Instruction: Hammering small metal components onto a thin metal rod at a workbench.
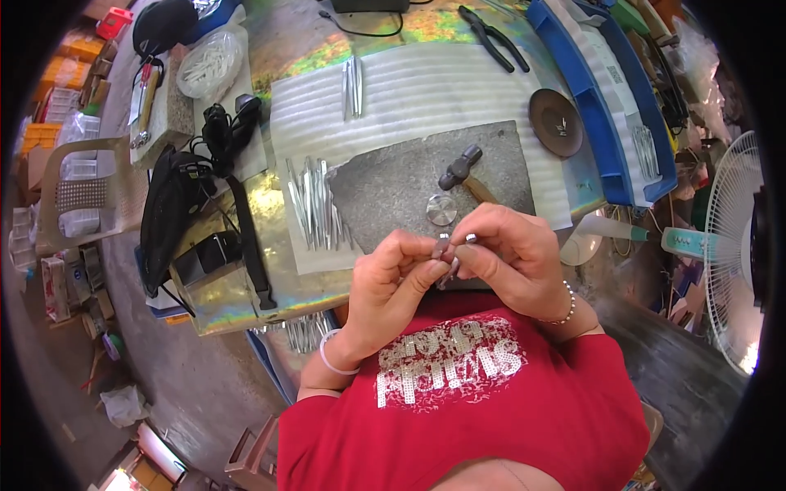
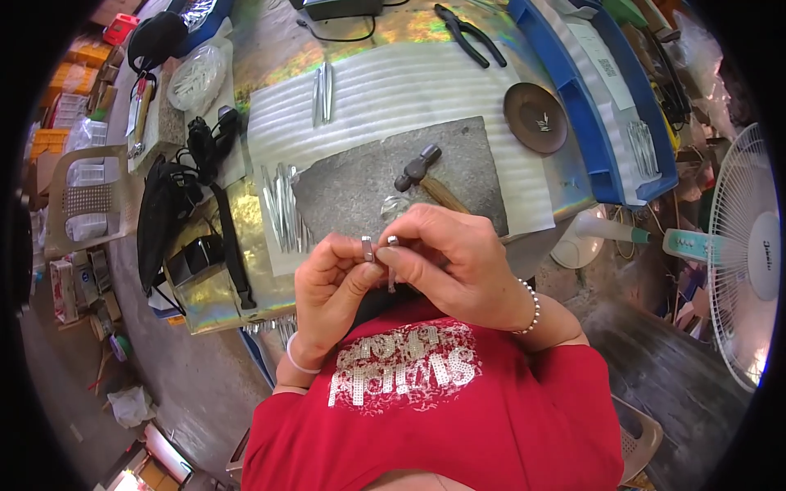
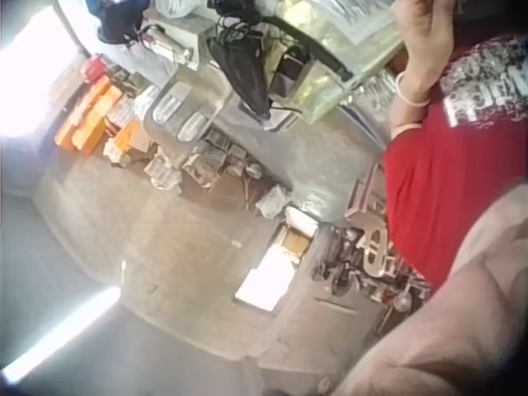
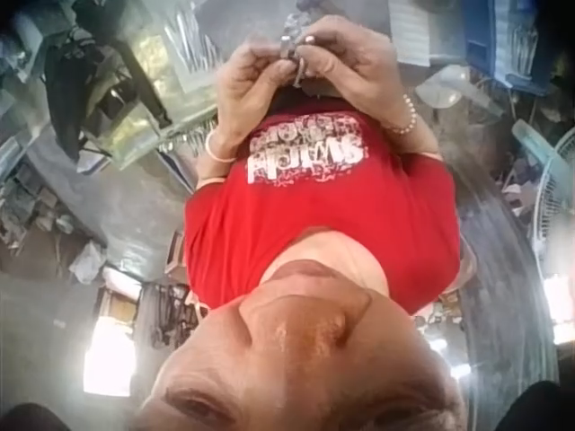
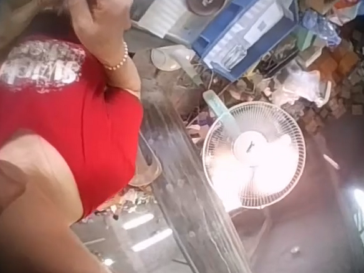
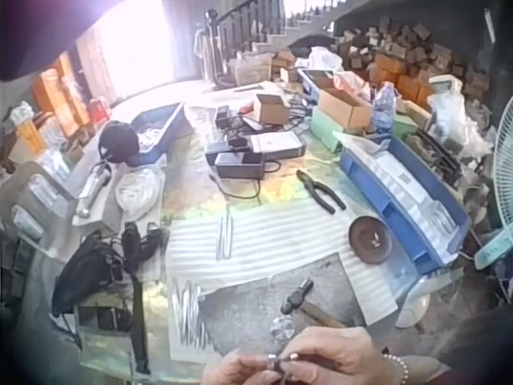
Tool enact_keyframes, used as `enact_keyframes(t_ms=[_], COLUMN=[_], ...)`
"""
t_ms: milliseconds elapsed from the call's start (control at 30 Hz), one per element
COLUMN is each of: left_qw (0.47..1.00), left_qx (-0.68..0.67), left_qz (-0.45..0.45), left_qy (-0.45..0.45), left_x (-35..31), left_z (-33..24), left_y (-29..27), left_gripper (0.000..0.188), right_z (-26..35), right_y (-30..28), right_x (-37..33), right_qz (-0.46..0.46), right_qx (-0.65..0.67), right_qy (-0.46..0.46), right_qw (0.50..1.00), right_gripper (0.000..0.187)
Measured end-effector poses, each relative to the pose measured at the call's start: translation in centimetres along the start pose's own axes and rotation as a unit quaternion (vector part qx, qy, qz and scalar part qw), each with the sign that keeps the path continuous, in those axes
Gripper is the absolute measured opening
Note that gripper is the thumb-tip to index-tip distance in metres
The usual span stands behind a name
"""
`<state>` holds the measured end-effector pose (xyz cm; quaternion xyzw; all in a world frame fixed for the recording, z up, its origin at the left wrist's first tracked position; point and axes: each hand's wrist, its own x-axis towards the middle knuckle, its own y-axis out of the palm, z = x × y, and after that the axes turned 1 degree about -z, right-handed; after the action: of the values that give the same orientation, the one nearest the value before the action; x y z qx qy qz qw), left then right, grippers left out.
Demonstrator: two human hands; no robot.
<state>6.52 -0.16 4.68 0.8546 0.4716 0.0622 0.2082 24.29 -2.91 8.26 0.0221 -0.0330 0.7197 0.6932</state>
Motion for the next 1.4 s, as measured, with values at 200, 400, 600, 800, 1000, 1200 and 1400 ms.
enact_keyframes(t_ms=[200, 400, 600, 800, 1000, 1200, 1400], left_qw=[0.999, 0.995, 0.992, 0.995, 0.986, 0.970, 0.965], left_qx=[0.047, 0.100, 0.120, -0.010, 0.045, -0.008, -0.003], left_qz=[-0.015, -0.006, 0.024, 0.052, 0.066, 0.081, 0.085], left_qy=[0.017, 0.026, 0.008, -0.086, -0.144, -0.230, -0.250], left_x=[-0.5, -0.4, -0.1, -0.1, 0.9, 2.5, 2.9], left_z=[0.5, 0.4, -0.2, 0.4, -0.5, -1.6, -1.6], left_y=[-0.4, -0.7, -0.5, -0.7, -0.9, -1.1, -1.1], left_gripper=[0.012, 0.011, 0.010, 0.007, 0.017, 0.026, 0.030], right_z=[0.1, 0.0, 0.0, -0.2, -2.1, -2.9, -3.5], right_y=[0.5, 0.9, 0.9, 0.6, 0.4, 0.5, 0.5], right_x=[0.5, 0.4, 0.3, 0.4, 1.5, 2.0, 1.4], right_qz=[0.013, -0.009, -0.013, -0.003, -0.006, -0.037, -0.056], right_qx=[-0.142, -0.156, -0.148, 0.014, 0.155, 0.236, 0.291], right_qy=[-0.065, -0.062, -0.037, 0.155, 0.229, 0.278, 0.292], right_qw=[0.988, 0.986, 0.988, 0.988, 0.961, 0.930, 0.909], right_gripper=[0.011, 0.013, 0.010, 0.012, 0.015, 0.017, 0.016])
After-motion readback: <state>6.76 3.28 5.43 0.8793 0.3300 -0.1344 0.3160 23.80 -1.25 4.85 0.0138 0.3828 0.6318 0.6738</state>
